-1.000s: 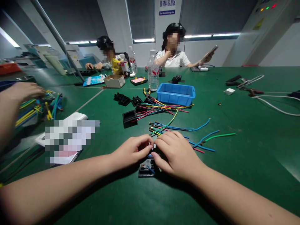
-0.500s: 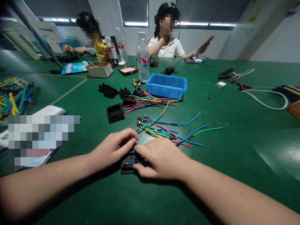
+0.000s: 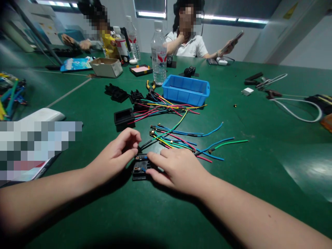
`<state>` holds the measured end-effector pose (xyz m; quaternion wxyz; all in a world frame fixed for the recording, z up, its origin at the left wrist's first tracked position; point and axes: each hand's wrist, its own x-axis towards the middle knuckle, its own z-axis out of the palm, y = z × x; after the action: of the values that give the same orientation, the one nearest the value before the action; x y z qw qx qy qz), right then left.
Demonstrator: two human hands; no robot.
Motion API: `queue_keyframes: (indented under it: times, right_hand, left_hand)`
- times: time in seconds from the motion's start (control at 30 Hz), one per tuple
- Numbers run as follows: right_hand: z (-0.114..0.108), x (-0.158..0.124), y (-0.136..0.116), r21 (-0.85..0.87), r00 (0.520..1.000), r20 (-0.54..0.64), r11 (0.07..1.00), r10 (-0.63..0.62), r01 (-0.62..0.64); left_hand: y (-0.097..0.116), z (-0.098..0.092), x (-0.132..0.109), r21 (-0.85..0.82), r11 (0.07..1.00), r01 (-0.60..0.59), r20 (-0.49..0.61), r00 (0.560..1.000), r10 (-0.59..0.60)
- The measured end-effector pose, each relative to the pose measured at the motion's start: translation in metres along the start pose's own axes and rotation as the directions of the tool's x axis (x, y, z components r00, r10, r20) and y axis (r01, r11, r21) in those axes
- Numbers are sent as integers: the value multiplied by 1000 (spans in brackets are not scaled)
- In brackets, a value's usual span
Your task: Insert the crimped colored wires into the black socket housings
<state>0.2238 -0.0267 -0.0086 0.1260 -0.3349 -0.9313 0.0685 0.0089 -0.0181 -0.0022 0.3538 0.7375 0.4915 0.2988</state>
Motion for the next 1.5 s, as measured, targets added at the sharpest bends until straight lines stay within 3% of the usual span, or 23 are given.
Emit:
queue_keyframes:
  times: [0.33,0.83,1.07,1.33,1.5]
  right_hand:
    - [3,-1,2,52,1000,1,999,-4,4]
    - [4,-1,1,-25,996,-79,998,-52,50]
    - [3,-1,1,29,996,-68,998,-58,60]
    - [2,0,3,54,998,-39,997,-56,58]
    - [1,1,6,85,991,-116,994,-64,74]
  left_hand:
    - [0,1,-2,242,967,-75,173,984,33]
    - [-3,2,0,224,974,-42,119,993,16]
    - [-4,0,7,-12,1000,13,-93,996,-14]
    - [-3,-2,11,109,993,42,28,999,-46]
    - [-6,-2,13,120,991,61,79,994,-70]
